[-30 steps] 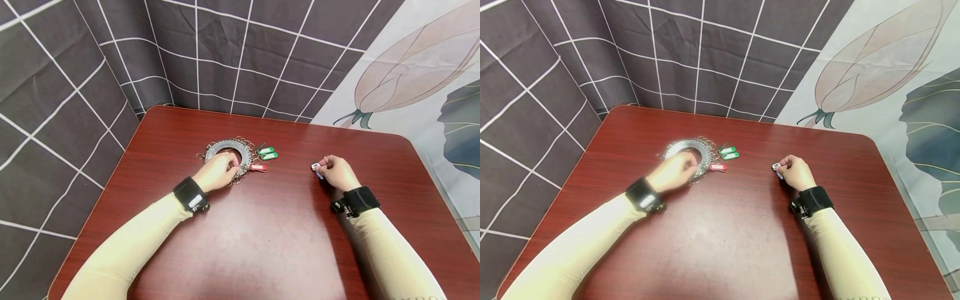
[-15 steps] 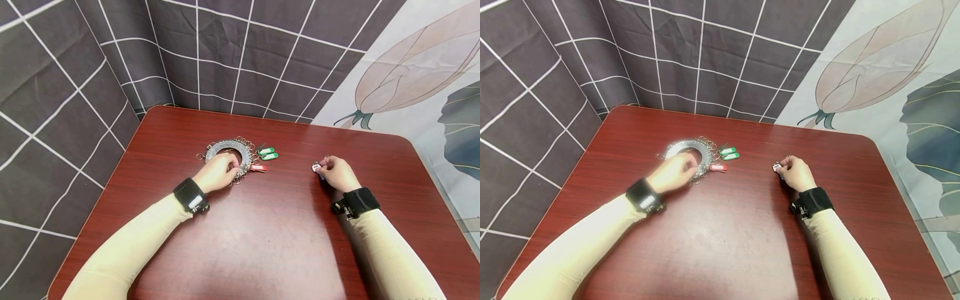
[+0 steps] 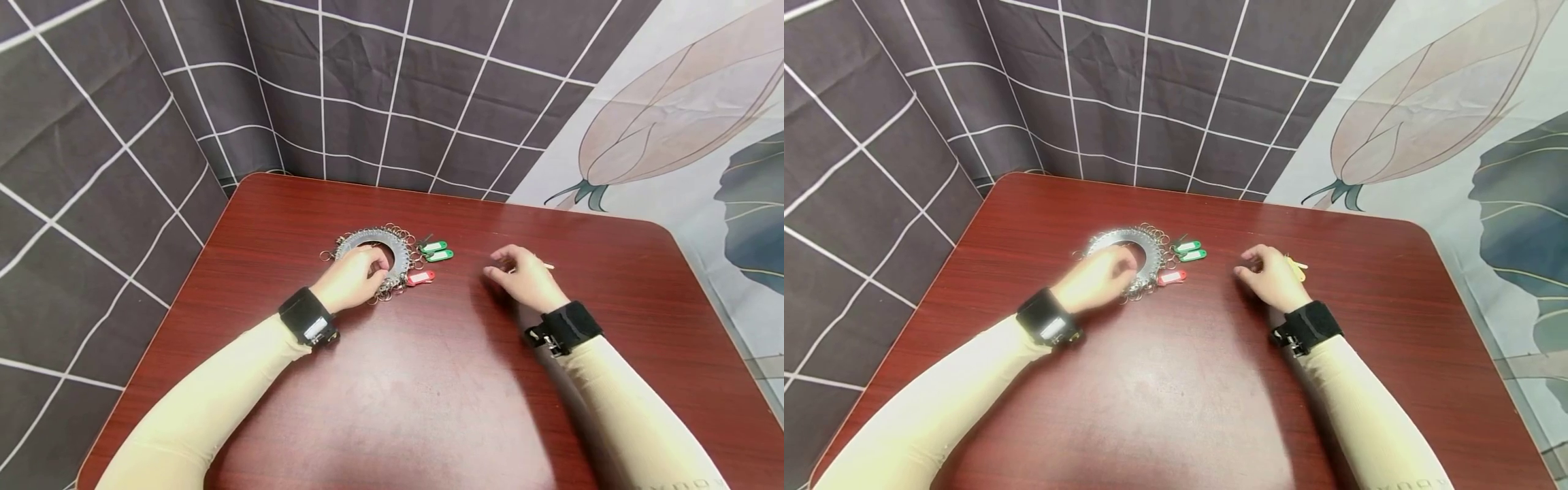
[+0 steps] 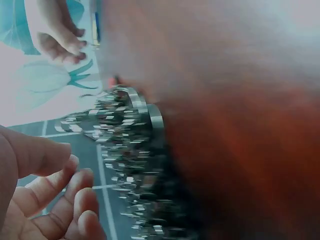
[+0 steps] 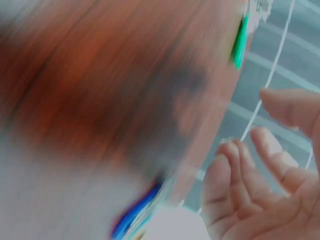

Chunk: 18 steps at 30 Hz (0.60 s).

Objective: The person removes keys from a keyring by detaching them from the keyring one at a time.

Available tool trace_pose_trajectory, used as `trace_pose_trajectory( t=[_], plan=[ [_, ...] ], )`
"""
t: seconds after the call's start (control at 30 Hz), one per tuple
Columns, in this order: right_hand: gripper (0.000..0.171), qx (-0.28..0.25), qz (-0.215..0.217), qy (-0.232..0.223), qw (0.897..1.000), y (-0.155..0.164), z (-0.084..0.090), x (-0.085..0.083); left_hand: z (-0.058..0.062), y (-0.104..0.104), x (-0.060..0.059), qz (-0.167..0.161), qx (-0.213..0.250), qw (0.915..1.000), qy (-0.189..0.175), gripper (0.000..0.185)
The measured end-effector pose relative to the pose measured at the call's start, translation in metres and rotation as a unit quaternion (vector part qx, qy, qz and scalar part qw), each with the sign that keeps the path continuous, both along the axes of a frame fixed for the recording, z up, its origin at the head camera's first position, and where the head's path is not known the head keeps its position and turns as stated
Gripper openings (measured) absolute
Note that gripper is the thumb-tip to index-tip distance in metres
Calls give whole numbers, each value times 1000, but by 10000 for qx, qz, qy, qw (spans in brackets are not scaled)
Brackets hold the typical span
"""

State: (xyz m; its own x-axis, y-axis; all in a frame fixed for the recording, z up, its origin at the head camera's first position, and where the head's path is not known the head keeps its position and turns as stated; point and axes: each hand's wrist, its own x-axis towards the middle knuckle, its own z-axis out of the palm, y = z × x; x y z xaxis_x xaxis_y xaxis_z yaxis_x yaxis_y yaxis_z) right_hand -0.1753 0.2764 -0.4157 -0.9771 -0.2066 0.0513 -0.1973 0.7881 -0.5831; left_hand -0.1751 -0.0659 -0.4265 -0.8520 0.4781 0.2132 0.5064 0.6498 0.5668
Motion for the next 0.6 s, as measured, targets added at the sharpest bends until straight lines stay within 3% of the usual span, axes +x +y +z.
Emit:
trace_pose_trajectory(
  t=[0.17,0.33,0.43,0.6],
  plan=[
    [28,63,869,-67,9962,-44,1,0,19,12,1,-229,-97,9992,326,11],
    [26,358,1706,266,9843,-82,-1,-1,23,27,2,-314,-670,9965,396,18],
    [24,535,1937,495,9784,-96,-4,-2,23,34,3,-285,-880,9949,408,19],
    [24,741,1938,632,9762,-109,-8,-2,20,37,3,-243,-962,9938,503,19]
  ],
)
